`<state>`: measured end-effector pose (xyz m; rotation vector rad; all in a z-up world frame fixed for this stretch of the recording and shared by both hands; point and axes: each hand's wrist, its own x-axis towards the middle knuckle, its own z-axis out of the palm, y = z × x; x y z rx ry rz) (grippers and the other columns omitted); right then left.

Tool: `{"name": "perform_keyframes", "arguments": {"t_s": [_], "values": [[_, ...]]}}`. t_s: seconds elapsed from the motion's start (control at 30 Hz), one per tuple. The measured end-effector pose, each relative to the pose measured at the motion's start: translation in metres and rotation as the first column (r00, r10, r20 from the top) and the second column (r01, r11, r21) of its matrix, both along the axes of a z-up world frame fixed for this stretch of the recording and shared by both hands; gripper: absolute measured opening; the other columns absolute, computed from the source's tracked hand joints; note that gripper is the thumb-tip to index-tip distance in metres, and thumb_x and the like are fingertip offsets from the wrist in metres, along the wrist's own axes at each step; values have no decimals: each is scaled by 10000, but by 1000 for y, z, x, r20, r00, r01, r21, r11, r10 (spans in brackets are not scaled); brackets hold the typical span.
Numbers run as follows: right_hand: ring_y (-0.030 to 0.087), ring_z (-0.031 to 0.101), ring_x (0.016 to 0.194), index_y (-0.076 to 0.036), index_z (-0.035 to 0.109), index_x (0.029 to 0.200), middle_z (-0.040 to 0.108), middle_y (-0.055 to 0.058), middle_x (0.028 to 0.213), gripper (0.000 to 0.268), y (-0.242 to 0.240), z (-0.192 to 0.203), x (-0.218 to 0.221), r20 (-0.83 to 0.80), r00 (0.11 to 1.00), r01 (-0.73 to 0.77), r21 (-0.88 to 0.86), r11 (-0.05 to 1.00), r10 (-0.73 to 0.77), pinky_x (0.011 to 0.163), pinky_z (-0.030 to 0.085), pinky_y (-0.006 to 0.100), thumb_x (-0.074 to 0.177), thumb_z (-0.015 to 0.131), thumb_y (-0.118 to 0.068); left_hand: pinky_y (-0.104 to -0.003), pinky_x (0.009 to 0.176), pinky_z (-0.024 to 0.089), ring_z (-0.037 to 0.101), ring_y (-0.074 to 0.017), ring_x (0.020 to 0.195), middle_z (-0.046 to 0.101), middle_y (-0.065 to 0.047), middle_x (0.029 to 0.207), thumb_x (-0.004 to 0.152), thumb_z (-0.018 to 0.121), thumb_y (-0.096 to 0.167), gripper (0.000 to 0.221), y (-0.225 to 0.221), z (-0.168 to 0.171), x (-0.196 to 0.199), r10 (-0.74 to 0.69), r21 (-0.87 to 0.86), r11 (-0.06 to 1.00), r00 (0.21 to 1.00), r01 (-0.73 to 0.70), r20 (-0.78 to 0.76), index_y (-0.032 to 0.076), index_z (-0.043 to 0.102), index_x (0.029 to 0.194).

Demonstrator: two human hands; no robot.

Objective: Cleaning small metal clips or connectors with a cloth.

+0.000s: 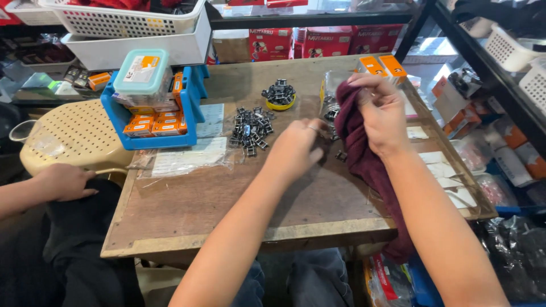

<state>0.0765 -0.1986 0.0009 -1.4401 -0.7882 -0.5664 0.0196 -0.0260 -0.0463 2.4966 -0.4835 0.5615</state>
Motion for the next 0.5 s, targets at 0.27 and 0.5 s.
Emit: {"name": "perform_keyframes", "arguments": {"t_s": [0.27, 0.5], "values": [[0, 576, 830, -69, 711, 1108, 640, -3, 1094, 108, 2, -10, 2, -103, 994, 19, -39, 999, -23, 779, 519, 185, 1035, 645, -24, -358, 819, 622, 729, -275, 969, 692, -83, 1033, 803, 732, -48, 427, 27, 25, -7, 0, -427, 904, 998, 29, 67, 160, 644, 1165], [41, 656, 815, -182, 780, 1059, 747, -1, 893, 78, 8, -7, -10, -149, 965, 179, -227, 957, -216, 718, 543, 229, 983, 765, -189, -375, 804, 639, 748, -253, 956, 721, -61, 1051, 862, 769, 28, 298, 23, 38, -14, 57, -460, 887, 985, 24, 161, 154, 660, 1109]]}}
